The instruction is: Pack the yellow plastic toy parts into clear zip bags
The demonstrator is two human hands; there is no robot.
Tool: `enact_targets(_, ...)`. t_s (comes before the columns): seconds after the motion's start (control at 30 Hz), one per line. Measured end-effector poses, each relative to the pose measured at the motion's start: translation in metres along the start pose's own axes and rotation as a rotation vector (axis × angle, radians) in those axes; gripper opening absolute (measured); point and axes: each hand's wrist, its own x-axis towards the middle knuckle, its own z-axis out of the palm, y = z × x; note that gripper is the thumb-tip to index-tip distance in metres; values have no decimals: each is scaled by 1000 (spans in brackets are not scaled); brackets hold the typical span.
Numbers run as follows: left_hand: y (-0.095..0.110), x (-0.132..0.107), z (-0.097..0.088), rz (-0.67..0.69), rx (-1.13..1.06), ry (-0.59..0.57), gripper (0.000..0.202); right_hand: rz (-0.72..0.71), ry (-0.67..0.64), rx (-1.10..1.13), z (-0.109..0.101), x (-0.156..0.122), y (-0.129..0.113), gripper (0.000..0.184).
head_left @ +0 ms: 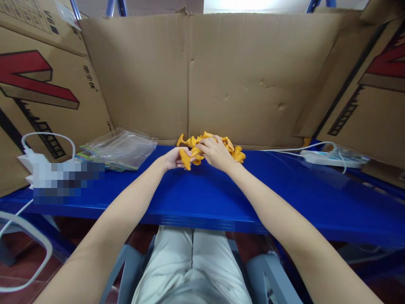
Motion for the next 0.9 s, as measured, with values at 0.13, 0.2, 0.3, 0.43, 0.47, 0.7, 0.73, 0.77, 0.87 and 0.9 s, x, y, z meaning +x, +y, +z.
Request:
enact_targets(0.13, -4, 3, 1, -25, 178, 198, 7, -21, -78, 51, 3, -3, 7, 34)
enact_targets(0.2, -8, 6, 2, 6, 323, 286, 6, -4, -100, 41, 4, -3, 9, 33)
enact_targets(0.3, -13, 11, 2, 71, 543, 382, 9, 22, -114, 14, 5, -5, 11, 30)
enact_targets(0.43, -17, 13, 1, 177, 918, 479, 11, 43, -163, -29, 6, -6, 10, 26)
enact_targets(0.47, -16, 13, 1, 206, 1010, 513, 11, 54, -184, -47, 5, -6, 9, 26)
enact_targets(0.7, -13, 10, 1, 214, 1158, 556, 9, 122, -156, -185, 2, 0, 3, 30)
enact_targets(0.73, -13, 10, 1, 185, 1140, 528, 12, 144, -122, -197, 1, 0, 6, 30)
enact_targets(0.77, -13, 9, 0, 158, 1124, 502, 15, 175, -80, -204, 0, -1, 10, 30)
enact_targets(0.87, -15, 9, -4, 114, 1115, 498, 12, 324, 75, -199, -3, -6, 35, 25)
enact_targets(0.9, -16, 9, -6, 102, 1125, 525, 10, 386, 130, -185, -4, -7, 46, 23)
